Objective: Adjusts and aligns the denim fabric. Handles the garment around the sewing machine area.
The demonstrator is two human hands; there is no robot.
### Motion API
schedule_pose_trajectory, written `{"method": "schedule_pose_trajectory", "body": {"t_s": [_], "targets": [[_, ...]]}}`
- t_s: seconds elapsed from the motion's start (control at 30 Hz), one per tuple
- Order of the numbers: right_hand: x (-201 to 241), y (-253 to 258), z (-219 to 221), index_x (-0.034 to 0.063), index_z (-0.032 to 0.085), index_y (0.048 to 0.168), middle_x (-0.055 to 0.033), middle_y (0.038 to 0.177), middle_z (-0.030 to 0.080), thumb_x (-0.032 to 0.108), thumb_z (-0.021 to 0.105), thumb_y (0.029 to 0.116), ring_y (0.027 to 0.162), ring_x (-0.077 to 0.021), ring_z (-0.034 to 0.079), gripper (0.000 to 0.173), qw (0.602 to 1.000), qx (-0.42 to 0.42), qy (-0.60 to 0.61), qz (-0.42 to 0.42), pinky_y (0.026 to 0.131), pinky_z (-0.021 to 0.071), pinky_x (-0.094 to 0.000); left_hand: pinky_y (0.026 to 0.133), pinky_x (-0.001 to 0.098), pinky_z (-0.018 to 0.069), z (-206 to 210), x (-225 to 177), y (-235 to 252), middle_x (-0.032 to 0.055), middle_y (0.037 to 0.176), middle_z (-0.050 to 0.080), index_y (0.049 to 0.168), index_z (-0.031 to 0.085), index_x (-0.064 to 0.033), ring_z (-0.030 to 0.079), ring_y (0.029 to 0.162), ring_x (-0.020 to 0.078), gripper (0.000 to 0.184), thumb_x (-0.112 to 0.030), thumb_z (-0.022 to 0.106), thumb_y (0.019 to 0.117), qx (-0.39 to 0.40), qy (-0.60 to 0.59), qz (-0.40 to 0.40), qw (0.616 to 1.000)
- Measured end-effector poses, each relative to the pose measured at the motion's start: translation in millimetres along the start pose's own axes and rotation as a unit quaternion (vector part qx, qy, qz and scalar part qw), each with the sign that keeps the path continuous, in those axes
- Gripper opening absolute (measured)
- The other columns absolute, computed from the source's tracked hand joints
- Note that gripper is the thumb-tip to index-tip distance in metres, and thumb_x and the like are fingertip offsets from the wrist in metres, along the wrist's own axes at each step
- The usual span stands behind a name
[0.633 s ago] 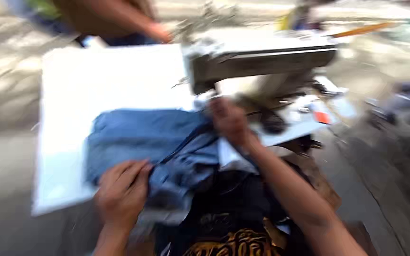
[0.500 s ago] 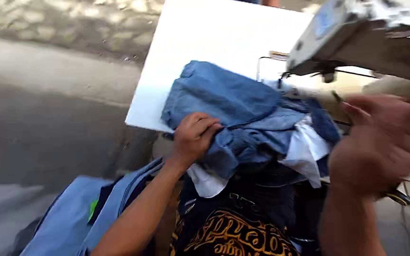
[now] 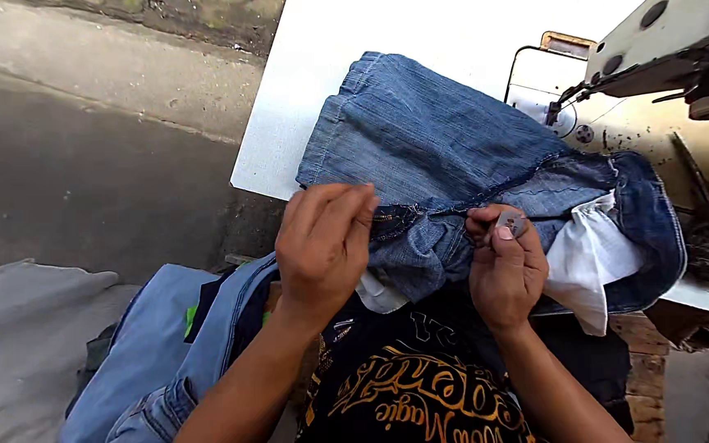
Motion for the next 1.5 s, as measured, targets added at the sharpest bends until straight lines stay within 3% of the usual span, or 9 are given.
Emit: {"method": "schedule_pose_trajectory", "body": {"t_s": [0.17,0.3,0.43,0.5,0.6,0.73,0.83,1.03,1.5], "targets": [[11,1,3,0.0191,0.068,0.112,0.0036,0.111,0.07,0.024,0.04,0.1081,0.105,-0.0114,0.066,0.029,0.998,0.003,0.059,0.032,0.093,0.056,-0.0313,0.088,0.0378,0.0564,33,-5,-11,0.0126,0.118,0.07,0.122,0.075,-0.0075,0.068,0.105,0.0244,0.027,-0.022,0.065,0.1003,0.144,0.024,-0.014,0.989],[46,13,34,0.0245,0.068,0.105,0.0081,0.106,0.068,0.033,0.046,0.1076,0.102,-0.0106,0.067,0.024,0.995,0.073,0.067,0.018,0.091,0.0582,-0.0337,0.088,0.0306,0.0573,48,7,-21,0.0143,0.11,0.072,0.104,0.079,-0.0037,0.069,0.098,0.0206,0.015,-0.012,0.07,0.0964,0.104,-0.043,0.035,0.993],[10,28,61,0.003,0.065,0.107,-0.0034,0.111,0.062,0.014,0.037,0.1053,0.103,-0.0122,0.065,0.031,0.985,0.157,-0.019,0.061,0.089,0.0593,-0.0346,0.091,0.0324,0.0558,50,11,-25,0.0149,0.109,0.073,0.098,0.075,-0.0016,0.069,0.102,0.0233,0.011,-0.005,0.066,0.0967,0.091,-0.053,0.079,0.991],[-5,31,53,0.0023,0.066,0.107,-0.0034,0.112,0.061,0.009,0.036,0.1013,0.102,-0.0113,0.064,0.031,0.981,0.165,-0.047,0.09,0.09,0.0597,-0.0344,0.092,0.0307,0.0534,47,18,-26,0.014,0.108,0.071,0.098,0.07,-0.002,0.067,0.103,0.0217,0.008,-0.002,0.062,0.0977,0.068,-0.077,0.101,0.99],[0,30,58,0.0049,0.064,0.087,-0.0022,0.108,0.058,0.008,0.044,0.0959,0.096,-0.0029,0.057,0.022,0.958,0.231,-0.15,0.076,0.077,0.0503,-0.0165,0.093,0.0277,0.0526,47,32,-32,0.0119,0.105,0.067,0.098,0.061,-0.0038,0.065,0.102,0.0179,0.005,-0.001,0.057,0.0988,0.051,-0.148,0.115,0.981],[4,36,70,0.0088,0.058,0.07,-0.0039,0.108,0.056,0.008,0.051,0.0937,0.094,-0.0005,0.054,0.025,0.92,0.314,-0.221,0.072,0.07,0.0451,-0.0098,0.091,0.0247,0.051,52,36,-25,0.0094,0.102,0.06,0.113,0.068,-0.0061,0.06,0.099,0.015,0.016,-0.017,0.065,0.1015,0.124,-0.178,0.1,0.971],[3,32,73,0.0071,0.059,0.07,-0.0068,0.11,0.056,0.008,0.053,0.0943,0.095,-0.0018,0.055,0.025,0.909,0.331,-0.248,0.047,0.071,0.0465,-0.0098,0.08,0.0267,0.0473,52,32,-27,0.0095,0.093,0.056,0.104,0.074,-0.0067,0.055,0.089,0.0183,0.01,-0.011,0.067,0.0971,0.153,-0.126,0.084,0.976],[-8,29,81,0.0105,0.065,0.073,-0.0058,0.115,0.054,0.014,0.054,0.095,0.107,-0.006,0.052,0.025,0.856,0.41,-0.31,0.053,0.082,0.0459,-0.0135,0.089,0.0287,0.0491,46,29,-41,0.0096,0.097,0.057,0.102,0.069,-0.0051,0.057,0.097,0.0204,0.008,-0.003,0.066,0.0957,0.068,-0.142,0.153,0.976],[-12,19,90,0.0149,0.066,0.074,-0.0062,0.116,0.05,0.014,0.054,0.0925,0.108,-0.0161,0.048,0.021,0.806,0.459,-0.371,0.03,0.085,0.042,-0.0243,0.094,0.0268,0.0468,43,35,-34,0.0087,0.099,0.058,0.1,0.069,-0.0048,0.057,0.102,0.0189,0.006,-0.002,0.065,0.0963,0.097,-0.192,0.163,0.963]]}}
Point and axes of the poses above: each hand's wrist, its own y-axis towards the middle knuckle, its own z-axis out of the palm, x = y × z, the point moved 9 cm from there along y, towards the middle knuckle
